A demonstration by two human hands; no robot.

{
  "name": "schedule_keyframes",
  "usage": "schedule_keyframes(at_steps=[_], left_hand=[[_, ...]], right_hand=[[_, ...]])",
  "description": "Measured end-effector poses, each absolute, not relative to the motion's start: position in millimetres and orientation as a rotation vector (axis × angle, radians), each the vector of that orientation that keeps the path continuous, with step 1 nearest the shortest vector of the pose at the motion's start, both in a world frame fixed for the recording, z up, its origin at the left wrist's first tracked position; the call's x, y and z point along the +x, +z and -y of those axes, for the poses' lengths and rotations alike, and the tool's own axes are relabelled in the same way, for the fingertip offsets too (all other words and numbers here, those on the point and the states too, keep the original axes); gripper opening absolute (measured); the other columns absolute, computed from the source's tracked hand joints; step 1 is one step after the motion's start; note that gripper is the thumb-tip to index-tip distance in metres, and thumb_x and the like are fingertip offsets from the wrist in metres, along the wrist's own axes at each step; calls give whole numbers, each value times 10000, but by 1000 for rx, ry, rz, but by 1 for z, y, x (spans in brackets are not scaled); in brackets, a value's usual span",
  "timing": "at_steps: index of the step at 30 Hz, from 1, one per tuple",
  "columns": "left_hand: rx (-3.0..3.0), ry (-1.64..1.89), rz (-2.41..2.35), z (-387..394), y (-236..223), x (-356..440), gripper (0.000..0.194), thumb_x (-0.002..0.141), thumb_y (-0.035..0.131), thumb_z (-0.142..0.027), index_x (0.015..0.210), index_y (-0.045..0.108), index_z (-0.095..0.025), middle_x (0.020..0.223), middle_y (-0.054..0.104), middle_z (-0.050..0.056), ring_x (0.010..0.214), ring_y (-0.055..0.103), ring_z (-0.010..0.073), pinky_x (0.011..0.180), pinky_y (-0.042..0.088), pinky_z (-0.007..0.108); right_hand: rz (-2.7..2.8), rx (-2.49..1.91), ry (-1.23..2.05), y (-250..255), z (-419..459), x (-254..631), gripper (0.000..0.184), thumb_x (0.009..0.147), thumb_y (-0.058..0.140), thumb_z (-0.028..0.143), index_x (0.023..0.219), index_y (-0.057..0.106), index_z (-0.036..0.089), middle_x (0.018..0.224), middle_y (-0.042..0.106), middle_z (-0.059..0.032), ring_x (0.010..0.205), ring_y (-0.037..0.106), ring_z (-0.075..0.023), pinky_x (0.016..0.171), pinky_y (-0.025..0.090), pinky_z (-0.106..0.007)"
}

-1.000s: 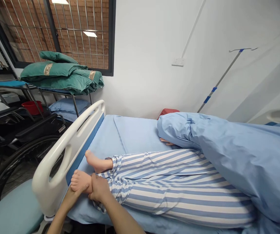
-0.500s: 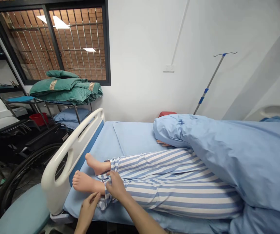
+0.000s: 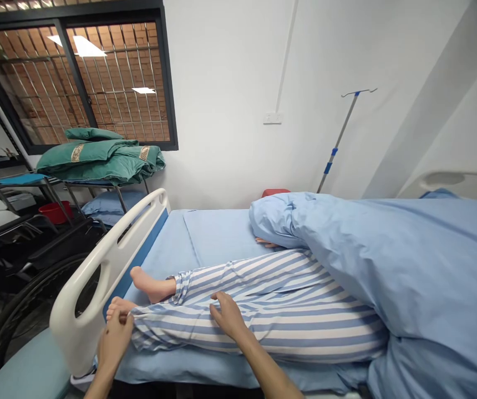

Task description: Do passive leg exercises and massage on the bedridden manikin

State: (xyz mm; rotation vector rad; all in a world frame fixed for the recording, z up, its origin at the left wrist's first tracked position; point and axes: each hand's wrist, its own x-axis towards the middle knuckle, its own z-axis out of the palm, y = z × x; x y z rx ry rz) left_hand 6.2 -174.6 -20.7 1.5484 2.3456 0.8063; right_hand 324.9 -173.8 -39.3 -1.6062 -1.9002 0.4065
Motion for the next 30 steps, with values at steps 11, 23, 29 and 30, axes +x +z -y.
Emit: schedule_keyframes(at_steps=[11, 23, 29, 30], left_hand=[[2468, 718, -1824, 86, -53, 118, 540, 771, 393, -241, 1300, 409, -134, 1273, 528, 96, 1194, 441, 222, 992, 348, 342], [2753, 83, -2078, 68, -68, 53, 567, 671, 487, -234, 1201, 524, -37, 1242, 517, 217, 1212, 358, 365, 1034, 161, 482], [2423, 608, -1851, 50, -50, 91, 303, 762, 412, -318, 949, 596, -166, 1032, 624, 98, 1011, 511, 225, 888, 358, 331], [2309, 685, -1812, 45, -49, 101, 261, 792, 370, -328, 839, 585, -187, 887, 638, 52, 886, 542, 181, 802, 387, 280]], right_hand=[[2066, -1821, 205, -58, 177, 315, 208, 845, 420, 322, 857, 588, 199, 841, 646, -66, 809, 580, -217, 695, 372, -305], [2071, -1836, 121, -65, 175, 311, 180, 838, 427, 263, 818, 584, 178, 804, 632, -60, 805, 561, -204, 718, 330, -306], [2061, -1838, 126, -65, 175, 310, 172, 834, 430, 263, 809, 581, 184, 799, 627, -55, 797, 556, -208, 711, 326, -315], [2057, -1840, 124, -65, 175, 310, 168, 831, 433, 262, 806, 580, 185, 797, 625, -55, 794, 554, -208, 708, 326, -314]])
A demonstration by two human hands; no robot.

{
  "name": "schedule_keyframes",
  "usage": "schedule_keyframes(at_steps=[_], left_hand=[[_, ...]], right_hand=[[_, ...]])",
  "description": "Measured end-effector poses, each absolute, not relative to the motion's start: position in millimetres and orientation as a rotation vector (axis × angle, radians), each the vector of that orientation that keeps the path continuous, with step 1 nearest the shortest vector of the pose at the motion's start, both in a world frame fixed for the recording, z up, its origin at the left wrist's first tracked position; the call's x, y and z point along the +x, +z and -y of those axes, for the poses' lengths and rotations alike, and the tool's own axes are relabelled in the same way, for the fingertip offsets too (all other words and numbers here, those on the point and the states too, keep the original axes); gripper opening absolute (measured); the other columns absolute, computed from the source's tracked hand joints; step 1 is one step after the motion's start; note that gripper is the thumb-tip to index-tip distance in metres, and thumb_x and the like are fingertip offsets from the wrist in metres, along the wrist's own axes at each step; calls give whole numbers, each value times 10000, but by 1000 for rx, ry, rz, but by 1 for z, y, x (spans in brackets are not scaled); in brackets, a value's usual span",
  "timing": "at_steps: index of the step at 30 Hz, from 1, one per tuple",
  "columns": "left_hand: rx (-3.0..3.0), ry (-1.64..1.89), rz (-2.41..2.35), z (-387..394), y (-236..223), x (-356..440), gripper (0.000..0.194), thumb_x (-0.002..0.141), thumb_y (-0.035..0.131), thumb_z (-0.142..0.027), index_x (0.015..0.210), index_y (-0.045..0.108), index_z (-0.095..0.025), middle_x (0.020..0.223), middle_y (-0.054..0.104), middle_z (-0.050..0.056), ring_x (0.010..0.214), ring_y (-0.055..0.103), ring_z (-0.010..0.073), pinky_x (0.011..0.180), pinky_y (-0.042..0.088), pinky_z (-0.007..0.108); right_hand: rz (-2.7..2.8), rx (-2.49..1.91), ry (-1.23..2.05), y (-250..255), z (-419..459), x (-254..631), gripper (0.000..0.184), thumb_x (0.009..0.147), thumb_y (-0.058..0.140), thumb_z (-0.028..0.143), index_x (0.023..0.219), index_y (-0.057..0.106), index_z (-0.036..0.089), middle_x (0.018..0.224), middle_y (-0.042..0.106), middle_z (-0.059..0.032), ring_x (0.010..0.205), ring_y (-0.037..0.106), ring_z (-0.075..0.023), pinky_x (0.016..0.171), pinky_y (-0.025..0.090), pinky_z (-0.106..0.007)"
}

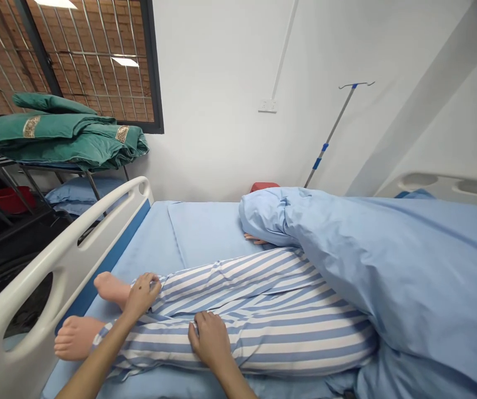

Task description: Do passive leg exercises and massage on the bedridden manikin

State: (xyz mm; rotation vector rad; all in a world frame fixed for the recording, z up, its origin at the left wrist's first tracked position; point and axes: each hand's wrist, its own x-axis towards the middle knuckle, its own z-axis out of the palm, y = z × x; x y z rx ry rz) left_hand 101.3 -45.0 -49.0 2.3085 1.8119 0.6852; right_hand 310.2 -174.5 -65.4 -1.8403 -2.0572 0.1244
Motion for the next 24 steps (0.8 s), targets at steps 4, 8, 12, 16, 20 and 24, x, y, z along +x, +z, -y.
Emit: schedule_keyframes(at_steps=[4, 8, 12, 16, 20, 24], left_hand=[[1916, 870, -1849, 24, -55, 130, 337, 832, 303, -410, 592, 427, -209, 546, 463, -39, 579, 464, 115, 582, 337, 215], [1817, 806, -2014, 11, -67, 131, 330, 832, 306, -404, 586, 405, -209, 546, 476, -27, 581, 454, 130, 549, 269, 231], [1917, 617, -2143, 12, -72, 129, 296, 836, 319, -373, 641, 471, -209, 694, 602, 11, 680, 520, 154, 547, 226, 250], [2065, 530, -2209, 15, -77, 135, 274, 850, 316, -328, 715, 522, -208, 778, 643, 33, 763, 568, 168, 575, 251, 257], [2230, 471, -2253, 13, -87, 137, 290, 864, 287, -289, 784, 550, -199, 787, 640, 49, 799, 582, 192, 618, 301, 273], [2237, 388, -2216, 13, -86, 134, 277, 861, 305, -254, 858, 574, -188, 819, 638, 60, 822, 578, 192, 657, 345, 273]], right_hand=[[2050, -1842, 108, -70, 173, 310, 144, 812, 451, 252, 786, 578, 187, 783, 619, -57, 774, 548, -206, 693, 325, -312], [2029, -1826, 92, -77, 172, 309, 112, 788, 472, 237, 780, 574, 190, 769, 610, -51, 753, 537, -203, 691, 321, -312], [2015, -1793, 99, -80, 173, 310, 92, 780, 478, 218, 763, 564, 190, 759, 602, -47, 745, 526, -195, 694, 315, -305], [1986, -1731, 231, -72, 165, 314, 65, 760, 492, 186, 761, 556, 194, 750, 601, -27, 737, 524, -173, 663, 307, -268], [1964, -1617, 325, -44, 132, 300, 104, 776, 463, 173, 678, 497, 181, 677, 571, -3, 667, 504, -129, 604, 285, -227], [1970, -1467, 383, -19, 78, 259, 234, 838, 403, 230, 614, 454, 182, 546, 505, 33, 507, 410, -85, 522, 231, -217]])
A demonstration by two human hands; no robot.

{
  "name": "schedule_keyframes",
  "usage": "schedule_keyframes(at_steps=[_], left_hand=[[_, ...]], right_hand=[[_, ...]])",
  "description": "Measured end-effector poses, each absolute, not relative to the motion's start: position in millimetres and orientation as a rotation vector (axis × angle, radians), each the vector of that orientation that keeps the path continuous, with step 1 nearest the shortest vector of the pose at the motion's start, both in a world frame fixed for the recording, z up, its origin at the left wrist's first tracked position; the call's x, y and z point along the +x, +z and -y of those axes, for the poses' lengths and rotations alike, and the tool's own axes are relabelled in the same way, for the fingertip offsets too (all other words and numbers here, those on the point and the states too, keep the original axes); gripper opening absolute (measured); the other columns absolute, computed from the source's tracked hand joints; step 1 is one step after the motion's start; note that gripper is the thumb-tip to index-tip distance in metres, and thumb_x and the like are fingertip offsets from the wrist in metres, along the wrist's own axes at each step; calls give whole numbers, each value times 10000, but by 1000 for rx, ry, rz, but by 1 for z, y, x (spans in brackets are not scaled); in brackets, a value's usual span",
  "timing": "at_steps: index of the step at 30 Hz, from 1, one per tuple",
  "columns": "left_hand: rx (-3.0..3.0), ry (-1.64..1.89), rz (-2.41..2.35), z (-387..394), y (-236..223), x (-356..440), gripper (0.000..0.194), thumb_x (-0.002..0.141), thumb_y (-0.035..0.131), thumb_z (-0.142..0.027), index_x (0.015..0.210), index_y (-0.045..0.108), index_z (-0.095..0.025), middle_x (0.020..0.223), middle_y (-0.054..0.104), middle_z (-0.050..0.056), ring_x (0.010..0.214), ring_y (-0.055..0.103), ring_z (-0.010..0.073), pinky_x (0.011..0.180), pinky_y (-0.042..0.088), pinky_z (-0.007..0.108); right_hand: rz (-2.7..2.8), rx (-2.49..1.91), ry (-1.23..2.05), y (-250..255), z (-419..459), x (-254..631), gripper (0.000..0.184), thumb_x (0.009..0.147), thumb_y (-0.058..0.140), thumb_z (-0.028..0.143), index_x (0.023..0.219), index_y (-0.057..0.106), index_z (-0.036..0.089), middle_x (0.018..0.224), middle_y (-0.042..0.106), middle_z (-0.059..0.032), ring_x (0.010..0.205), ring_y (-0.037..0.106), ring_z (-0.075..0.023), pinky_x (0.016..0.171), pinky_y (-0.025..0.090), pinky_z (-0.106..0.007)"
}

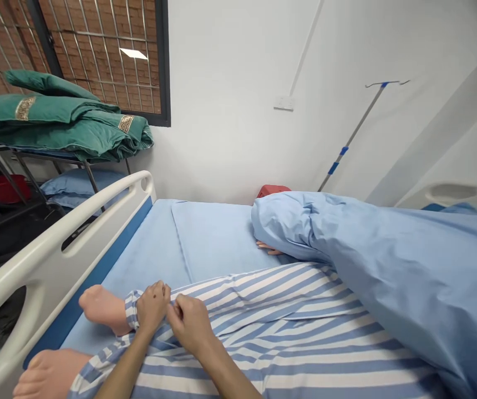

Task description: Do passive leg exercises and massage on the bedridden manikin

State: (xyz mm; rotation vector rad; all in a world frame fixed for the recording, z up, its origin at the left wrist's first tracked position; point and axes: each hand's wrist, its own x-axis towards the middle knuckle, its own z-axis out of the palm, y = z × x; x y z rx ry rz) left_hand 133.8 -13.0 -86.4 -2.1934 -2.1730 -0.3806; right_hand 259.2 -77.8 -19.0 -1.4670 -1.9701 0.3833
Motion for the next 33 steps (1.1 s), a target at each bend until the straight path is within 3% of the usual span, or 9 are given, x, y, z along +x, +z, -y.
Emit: schedule_keyframes(at_steps=[5, 14, 16, 19, 23, 33], left_hand=[[-2222, -416, 2279, 11, -87, 133, 213, 821, 387, -193, 869, 594, -185, 843, 637, 64, 857, 564, 187, 707, 366, 260], [-2256, -562, 2333, 5, -89, 131, 208, 839, 376, -264, 879, 566, -191, 888, 648, 73, 841, 553, 195, 693, 348, 272], [-2234, -714, 2440, -1, -79, 135, 193, 831, 377, -285, 757, 534, -202, 741, 623, 34, 712, 530, 163, 631, 330, 256], [-2176, -1177, 2498, -13, -67, 148, 279, 816, 374, -327, 566, 386, -206, 518, 448, -31, 554, 424, 117, 561, 306, 232], [-2073, -1660, 2481, -19, -76, 168, 334, 810, 347, -369, 519, 316, -209, 473, 368, -46, 509, 364, 99, 518, 291, 222], [-2090, -1408, 2500, -14, -88, 167, 342, 839, 291, -353, 559, 419, -203, 549, 517, -1, 547, 413, 115, 562, 280, 240]], right_hand=[[1977, -1482, 375, -40, 20, 225, 243, 820, 448, 274, 605, 516, 185, 535, 533, 26, 497, 394, -89, 514, 203, -232], [1786, -1494, 512, -81, -3, 231, 388, 878, 370, 334, 554, 521, 183, 504, 499, 22, 488, 371, -95, 515, 210, -248], [1679, -1442, 612, -79, -5, 232, 416, 885, 349, 349, 532, 491, 179, 491, 467, 28, 488, 364, -94, 509, 225, -242], [1465, -1304, 788, -76, -10, 236, 442, 894, 305, 387, 528, 438, 178, 488, 411, 37, 492, 355, -95, 491, 245, -231], [1297, -1199, 919, -77, -14, 240, 402, 878, 328, 391, 545, 403, 178, 512, 386, 39, 510, 351, -95, 487, 264, -224], [1406, -1342, 814, -73, -14, 239, 422, 879, 328, 368, 520, 436, 174, 484, 415, 34, 489, 354, -95, 477, 261, -223]])
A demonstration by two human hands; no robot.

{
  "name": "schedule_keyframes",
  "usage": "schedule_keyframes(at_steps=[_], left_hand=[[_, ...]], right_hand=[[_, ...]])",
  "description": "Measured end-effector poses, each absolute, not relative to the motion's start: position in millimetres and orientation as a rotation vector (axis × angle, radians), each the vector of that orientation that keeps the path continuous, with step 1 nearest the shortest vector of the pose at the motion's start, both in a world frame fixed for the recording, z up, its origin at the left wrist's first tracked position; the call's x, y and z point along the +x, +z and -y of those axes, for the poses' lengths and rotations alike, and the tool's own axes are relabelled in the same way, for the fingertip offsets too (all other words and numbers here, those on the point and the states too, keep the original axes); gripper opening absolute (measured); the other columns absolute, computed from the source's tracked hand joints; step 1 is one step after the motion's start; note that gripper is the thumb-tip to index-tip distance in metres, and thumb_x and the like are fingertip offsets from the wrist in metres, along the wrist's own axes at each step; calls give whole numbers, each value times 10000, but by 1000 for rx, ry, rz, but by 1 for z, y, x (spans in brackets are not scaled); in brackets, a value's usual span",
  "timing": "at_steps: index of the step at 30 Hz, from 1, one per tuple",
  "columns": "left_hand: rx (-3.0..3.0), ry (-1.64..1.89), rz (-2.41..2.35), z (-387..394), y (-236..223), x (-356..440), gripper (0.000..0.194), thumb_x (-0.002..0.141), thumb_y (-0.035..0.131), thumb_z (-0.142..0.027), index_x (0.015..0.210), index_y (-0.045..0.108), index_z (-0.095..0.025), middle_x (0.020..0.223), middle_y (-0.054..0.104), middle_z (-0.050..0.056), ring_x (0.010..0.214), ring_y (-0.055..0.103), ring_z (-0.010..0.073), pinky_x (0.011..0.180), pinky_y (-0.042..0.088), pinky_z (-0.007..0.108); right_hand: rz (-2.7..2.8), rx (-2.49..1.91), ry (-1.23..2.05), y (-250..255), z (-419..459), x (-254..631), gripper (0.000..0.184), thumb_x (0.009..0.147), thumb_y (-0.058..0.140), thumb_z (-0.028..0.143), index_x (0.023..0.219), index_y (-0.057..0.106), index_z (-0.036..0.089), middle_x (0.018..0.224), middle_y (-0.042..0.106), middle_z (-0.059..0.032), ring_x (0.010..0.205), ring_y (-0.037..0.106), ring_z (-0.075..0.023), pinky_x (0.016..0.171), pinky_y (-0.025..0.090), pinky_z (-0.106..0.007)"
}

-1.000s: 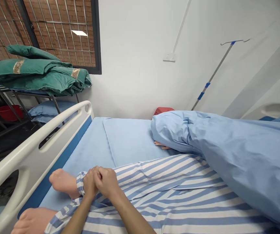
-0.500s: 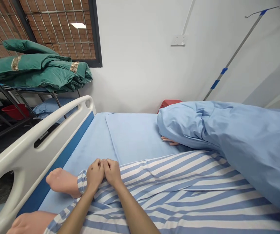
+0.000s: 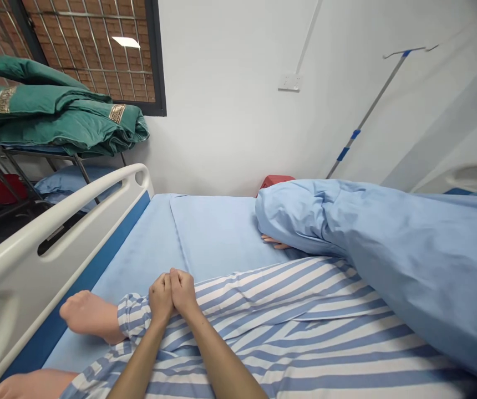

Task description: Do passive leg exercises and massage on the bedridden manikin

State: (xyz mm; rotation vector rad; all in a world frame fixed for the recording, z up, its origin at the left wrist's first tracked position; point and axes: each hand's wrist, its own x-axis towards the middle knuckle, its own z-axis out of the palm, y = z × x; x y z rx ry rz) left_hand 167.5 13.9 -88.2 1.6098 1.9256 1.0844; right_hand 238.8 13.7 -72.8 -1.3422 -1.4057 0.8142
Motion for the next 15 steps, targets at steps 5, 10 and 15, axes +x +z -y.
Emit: schedule_keyframes(at_steps=[5, 10, 15], left_hand=[[1696, 959, -1974, -12, -85, 173, 334, 827, 318, -361, 554, 426, -202, 547, 505, -10, 547, 392, 116, 551, 243, 243], [1681, 946, -2081, -11, -85, 177, 330, 804, 338, -342, 509, 371, -198, 500, 438, -25, 528, 360, 111, 538, 229, 238], [1689, 920, -2064, -14, -76, 182, 333, 786, 371, -342, 489, 329, -198, 470, 369, -40, 523, 356, 109, 529, 242, 236]], right_hand=[[1758, -1502, 537, -50, -11, 268, 422, 891, 340, 340, 560, 538, 169, 528, 523, 6, 503, 374, -98, 507, 223, -250], [1763, -1571, 432, -61, -8, 295, 442, 910, 309, 345, 586, 554, 170, 515, 508, 11, 504, 370, -96, 524, 215, -253], [1595, -1463, 560, -73, -12, 300, 476, 910, 282, 377, 523, 469, 173, 472, 409, 35, 480, 346, -90, 497, 205, -242]])
